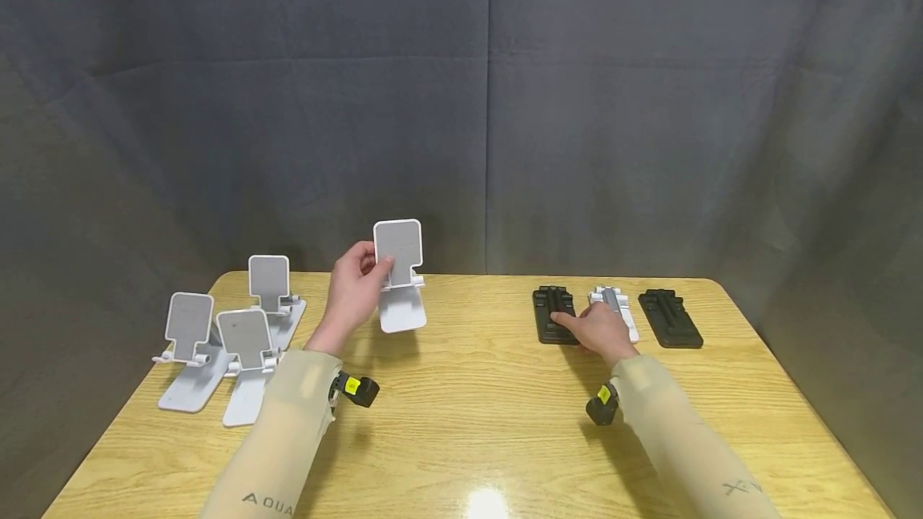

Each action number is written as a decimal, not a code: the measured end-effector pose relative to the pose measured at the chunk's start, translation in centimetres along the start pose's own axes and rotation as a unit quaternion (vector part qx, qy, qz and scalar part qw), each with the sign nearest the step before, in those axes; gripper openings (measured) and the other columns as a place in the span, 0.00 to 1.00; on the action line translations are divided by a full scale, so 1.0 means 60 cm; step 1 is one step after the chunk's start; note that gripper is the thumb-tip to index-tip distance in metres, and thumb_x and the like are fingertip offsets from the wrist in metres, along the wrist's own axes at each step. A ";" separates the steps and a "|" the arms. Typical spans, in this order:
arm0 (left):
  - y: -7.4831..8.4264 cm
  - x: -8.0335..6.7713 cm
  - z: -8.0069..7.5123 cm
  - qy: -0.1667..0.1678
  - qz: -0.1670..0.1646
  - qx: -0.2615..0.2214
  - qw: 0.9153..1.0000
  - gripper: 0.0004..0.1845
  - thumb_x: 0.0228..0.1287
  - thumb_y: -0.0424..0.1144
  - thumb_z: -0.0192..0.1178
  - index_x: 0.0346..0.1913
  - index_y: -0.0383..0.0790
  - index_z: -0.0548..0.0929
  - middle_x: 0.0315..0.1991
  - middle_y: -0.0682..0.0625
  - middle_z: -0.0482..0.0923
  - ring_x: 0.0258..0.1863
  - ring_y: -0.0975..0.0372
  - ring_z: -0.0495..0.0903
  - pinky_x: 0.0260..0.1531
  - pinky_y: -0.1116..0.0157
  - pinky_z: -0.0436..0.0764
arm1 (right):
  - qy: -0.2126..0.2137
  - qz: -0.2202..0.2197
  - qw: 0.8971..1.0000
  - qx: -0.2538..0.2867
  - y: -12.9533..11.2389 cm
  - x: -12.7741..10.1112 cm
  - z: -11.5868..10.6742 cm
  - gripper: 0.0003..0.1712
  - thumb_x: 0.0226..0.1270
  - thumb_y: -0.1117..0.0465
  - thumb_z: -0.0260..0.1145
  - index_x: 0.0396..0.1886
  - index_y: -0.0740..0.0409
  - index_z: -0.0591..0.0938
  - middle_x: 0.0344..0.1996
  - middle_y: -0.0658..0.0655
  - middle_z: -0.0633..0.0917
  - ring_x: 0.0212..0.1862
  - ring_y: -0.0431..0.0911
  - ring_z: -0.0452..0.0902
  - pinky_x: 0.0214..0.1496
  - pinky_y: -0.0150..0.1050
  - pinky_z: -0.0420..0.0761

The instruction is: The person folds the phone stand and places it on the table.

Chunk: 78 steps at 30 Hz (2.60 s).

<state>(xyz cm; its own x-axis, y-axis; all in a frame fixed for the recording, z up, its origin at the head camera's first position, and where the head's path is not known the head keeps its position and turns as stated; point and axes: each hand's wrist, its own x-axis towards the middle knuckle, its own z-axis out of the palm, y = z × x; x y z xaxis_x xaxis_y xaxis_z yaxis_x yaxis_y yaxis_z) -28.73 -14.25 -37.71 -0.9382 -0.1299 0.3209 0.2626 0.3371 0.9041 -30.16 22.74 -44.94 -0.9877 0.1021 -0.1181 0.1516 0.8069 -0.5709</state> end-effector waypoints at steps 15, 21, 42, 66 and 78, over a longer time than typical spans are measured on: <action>0.024 -0.007 0.017 -0.010 0.024 -0.031 0.999 0.09 0.73 0.29 0.59 0.51 0.26 0.79 0.47 0.34 0.84 0.45 0.51 0.83 0.44 0.63 0.78 | 0.015 -0.041 0.999 0.030 -0.033 -0.003 -0.005 0.31 0.71 0.36 0.61 0.20 0.55 0.70 0.13 0.49 0.66 0.17 0.43 0.59 0.23 0.39 0.64; 0.034 -0.012 0.024 -0.018 0.027 -0.040 0.999 0.10 0.74 0.30 0.59 0.51 0.27 0.79 0.46 0.36 0.84 0.45 0.51 0.83 0.46 0.59 0.79 | 0.014 -0.043 0.997 0.063 -0.056 -0.016 -0.004 0.32 0.72 0.36 0.61 0.45 0.63 0.77 0.29 0.58 0.81 0.29 0.49 0.74 0.32 0.41 0.73; 0.066 -0.028 0.062 -0.044 0.040 -0.063 0.996 0.10 0.74 0.32 0.60 0.52 0.29 0.80 0.46 0.38 0.86 0.44 0.53 0.83 0.45 0.57 0.80 | -0.049 -0.087 0.975 0.196 -0.146 -0.061 0.004 0.33 0.72 0.37 0.63 0.54 0.63 0.77 0.41 0.62 0.84 0.38 0.56 0.83 0.42 0.48 0.81; 0.080 -0.041 0.112 -0.050 0.078 -0.101 0.991 0.08 0.72 0.30 0.61 0.49 0.29 0.81 0.42 0.39 0.86 0.40 0.53 0.84 0.41 0.60 0.80 | -0.160 -0.168 0.916 0.328 -0.178 -0.088 0.034 0.26 0.81 0.49 0.56 0.57 0.72 0.72 0.43 0.66 0.83 0.40 0.63 0.86 0.44 0.54 0.85; 0.085 -0.041 0.116 -0.058 0.075 -0.100 0.990 0.10 0.73 0.32 0.60 0.52 0.30 0.80 0.44 0.41 0.86 0.42 0.54 0.84 0.45 0.55 0.81 | -0.193 -0.173 0.900 0.351 -0.180 -0.100 0.034 0.27 0.77 0.62 0.62 0.66 0.70 0.64 0.40 0.68 0.85 0.36 0.52 0.87 0.45 0.50 0.85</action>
<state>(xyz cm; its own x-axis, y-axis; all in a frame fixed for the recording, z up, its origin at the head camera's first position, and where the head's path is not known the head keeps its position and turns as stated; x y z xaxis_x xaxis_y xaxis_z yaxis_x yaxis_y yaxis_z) -26.64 -5.72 -35.83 -0.9019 0.0199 0.4316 0.4294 0.1508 0.8904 -25.79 12.25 -39.72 -0.9142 -0.4040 -0.0311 -0.0420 0.1708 -0.9844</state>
